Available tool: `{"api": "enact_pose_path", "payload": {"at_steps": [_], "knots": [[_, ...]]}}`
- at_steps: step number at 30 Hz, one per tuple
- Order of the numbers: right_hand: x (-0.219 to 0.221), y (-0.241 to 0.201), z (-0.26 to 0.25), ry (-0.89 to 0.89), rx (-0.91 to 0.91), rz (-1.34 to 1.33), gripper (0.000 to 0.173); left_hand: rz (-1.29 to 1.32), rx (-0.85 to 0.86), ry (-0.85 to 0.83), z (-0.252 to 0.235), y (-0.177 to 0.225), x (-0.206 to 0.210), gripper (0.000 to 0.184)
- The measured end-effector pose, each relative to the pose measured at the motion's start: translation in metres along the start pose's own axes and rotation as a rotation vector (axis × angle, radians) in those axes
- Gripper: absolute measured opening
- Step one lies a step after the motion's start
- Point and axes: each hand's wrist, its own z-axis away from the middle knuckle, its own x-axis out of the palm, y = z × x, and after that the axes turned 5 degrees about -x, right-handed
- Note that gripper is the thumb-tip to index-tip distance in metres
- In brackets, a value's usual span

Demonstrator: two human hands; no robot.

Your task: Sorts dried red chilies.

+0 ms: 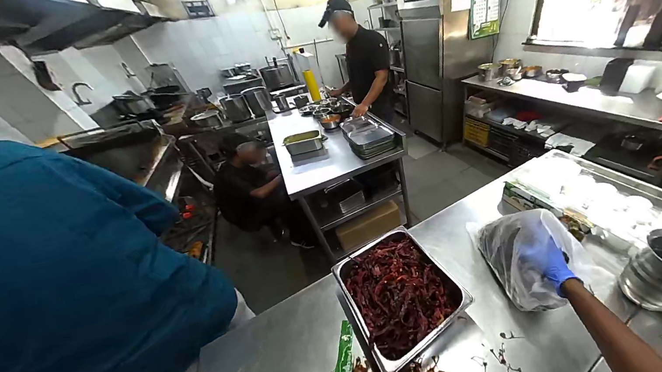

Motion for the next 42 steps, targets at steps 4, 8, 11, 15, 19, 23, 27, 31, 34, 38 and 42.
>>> {"api": "enact_pose_path", "payload": {"at_steps": [4,8,11,15,19,23,27,31,34,38,42], "knots": [[0.021,0.043,-0.014,-0.328,0.161,0.08,0.049,-0.009,0.002,0.02,-0.001,-0.003,-0.002,0.024],[-0.01,-0.006,0.002,-0.087,0.193,-0.17,0.056,0.002,-0.027,0.007,0.006,0.0,-0.003,0.024],[-0.028,-0.009,0.013,-0.158,0.23,-0.328,0.048,0.05,-0.039,-0.021,0.005,0.004,0.001,0.025],[-0.025,0.016,0.038,-0.045,0.302,-0.759,0.027,0.327,-0.047,-0.073,0.001,0.009,0.014,0.023],[-0.048,0.017,0.077,-0.004,0.402,-1.1,0.032,0.668,-0.12,-0.294,-0.015,0.018,0.033,0.029],[-0.054,0.022,0.11,0.051,0.461,-1.189,0.042,0.577,-0.179,-0.57,-0.034,0.019,0.055,0.044],[-0.045,0.03,0.123,0.091,0.572,-1.368,0.034,0.109,0.1,-0.664,-0.045,0.024,0.085,0.049],[-0.033,0.033,0.112,0.088,0.598,-1.456,0.034,-0.266,0.337,-0.591,-0.061,0.036,0.125,0.053],[-0.024,0.025,0.104,0.058,0.572,-1.382,0.034,-0.371,0.388,-0.412,-0.082,0.022,0.164,0.055],[-0.013,0.023,0.094,-0.024,0.448,-1.161,0.045,-0.409,0.206,-0.338,-0.09,-0.011,0.176,0.065],[-0.003,0.035,0.075,-0.021,0.478,-1.168,0.041,-0.491,0.097,-0.309,-0.047,-0.04,0.132,0.064]]}}
